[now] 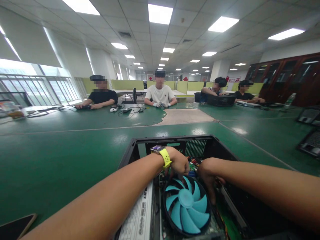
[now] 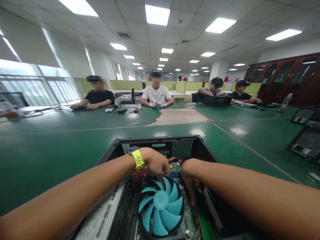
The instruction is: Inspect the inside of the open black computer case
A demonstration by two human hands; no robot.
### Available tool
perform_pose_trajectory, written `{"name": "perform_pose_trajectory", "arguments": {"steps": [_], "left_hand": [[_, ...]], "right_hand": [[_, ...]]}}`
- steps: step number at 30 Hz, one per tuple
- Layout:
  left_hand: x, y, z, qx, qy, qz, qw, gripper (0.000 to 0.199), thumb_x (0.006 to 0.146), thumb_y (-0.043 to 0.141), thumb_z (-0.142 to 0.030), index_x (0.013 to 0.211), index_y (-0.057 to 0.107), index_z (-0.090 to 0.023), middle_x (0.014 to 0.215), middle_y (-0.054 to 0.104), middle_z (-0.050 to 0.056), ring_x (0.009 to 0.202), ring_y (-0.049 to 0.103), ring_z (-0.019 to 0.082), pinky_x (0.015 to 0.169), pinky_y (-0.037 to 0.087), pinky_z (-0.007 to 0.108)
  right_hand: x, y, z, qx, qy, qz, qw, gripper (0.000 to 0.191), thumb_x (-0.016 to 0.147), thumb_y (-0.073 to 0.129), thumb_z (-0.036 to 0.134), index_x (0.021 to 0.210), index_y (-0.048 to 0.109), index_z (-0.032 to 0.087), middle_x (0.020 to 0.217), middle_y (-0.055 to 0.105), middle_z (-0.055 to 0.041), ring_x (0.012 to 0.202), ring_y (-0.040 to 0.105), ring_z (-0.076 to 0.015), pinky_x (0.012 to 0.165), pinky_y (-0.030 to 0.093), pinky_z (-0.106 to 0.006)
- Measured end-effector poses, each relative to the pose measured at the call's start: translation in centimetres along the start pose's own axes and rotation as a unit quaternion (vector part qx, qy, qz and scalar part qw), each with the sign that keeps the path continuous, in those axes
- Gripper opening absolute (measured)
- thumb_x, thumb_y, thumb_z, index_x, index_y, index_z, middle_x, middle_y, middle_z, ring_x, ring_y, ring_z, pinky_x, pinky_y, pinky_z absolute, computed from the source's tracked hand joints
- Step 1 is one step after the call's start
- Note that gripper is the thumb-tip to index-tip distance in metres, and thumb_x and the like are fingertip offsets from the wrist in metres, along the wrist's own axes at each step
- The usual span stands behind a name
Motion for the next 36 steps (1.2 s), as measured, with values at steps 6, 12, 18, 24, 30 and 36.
{"name": "perform_pose_trajectory", "arguments": {"steps": [6,12,18,24,30,36], "left_hand": [[-0.6,-1.7,0.8,0.024,-0.04,-0.141,0.989,0.031,0.051,0.069,-0.011,0.036,0.043,-0.018,0.037,0.044,-0.002,0.051,0.054,0.016,0.057,0.049,0.029],[-1.4,-3.0,1.5,-0.148,-0.034,-0.17,0.974,0.019,0.066,0.072,-0.022,0.076,0.056,-0.017,0.068,0.065,-0.001,0.063,0.065,0.015,0.061,0.056,0.028],[-1.6,-2.7,1.7,-0.185,-0.074,-0.199,0.959,0.024,0.067,0.074,-0.021,0.057,0.053,-0.014,0.057,0.063,0.0,0.053,0.063,0.014,0.057,0.055,0.025],[-3.3,-2.9,0.9,-0.094,-0.066,-0.25,0.961,0.032,0.05,0.085,-0.033,0.065,0.061,-0.016,0.058,0.064,0.0,0.054,0.062,0.017,0.052,0.051,0.027],[-3.7,-2.7,-0.3,0.058,-0.039,-0.238,0.969,0.024,0.066,0.074,-0.037,0.082,0.068,-0.02,0.071,0.07,0.0,0.056,0.062,0.013,0.056,0.048,0.023],[-5.1,-3.3,0.1,0.15,-0.114,-0.203,0.961,0.019,0.059,0.078,-0.033,0.065,0.072,-0.016,0.067,0.071,0.006,0.056,0.062,0.018,0.058,0.051,0.029]], "right_hand": [[-4.2,-6.6,0.2,0.101,-0.162,0.067,0.979,0.036,0.041,0.079,0.037,0.063,0.059,0.017,0.054,0.057,0.0036,0.05,0.057,-0.0165,0.047,0.046,-0.028],[-5.2,-10.1,1.2,0.334,-0.314,-0.158,0.875,0.03,0.053,0.075,0.031,0.061,0.051,0.016,0.05,0.045,0.0082,0.046,0.038,-0.0046,0.041,0.03,-0.017],[-4.5,-8.8,1.7,0.388,-0.271,-0.15,0.868,0.021,0.058,0.067,0.032,0.067,0.057,0.016,0.052,0.054,0.0043,0.046,0.048,-0.0087,0.044,0.04,-0.02],[-4.9,-8.1,1.3,0.379,-0.269,-0.05,0.884,0.021,0.055,0.07,0.03,0.069,0.065,0.014,0.056,0.06,0.0011,0.047,0.054,-0.0112,0.046,0.046,-0.022],[-4.5,-6.2,1.3,0.287,-0.259,0.132,0.913,0.034,0.044,0.077,0.034,0.069,0.064,0.015,0.067,0.065,-0.0017,0.056,0.06,-0.0143,0.055,0.051,-0.025],[-6.0,-7.1,2.5,0.133,-0.318,-0.07,0.936,0.019,0.056,0.07,0.027,0.069,0.063,0.016,0.06,0.056,0.0051,0.057,0.05,-0.0092,0.05,0.037,-0.018]]}}
Point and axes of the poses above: each hand's wrist, its own x-axis towards the middle knuckle, its own y-axis out of the palm, z = x × y, the point moved 2 cm from there along x, towards the middle knuckle
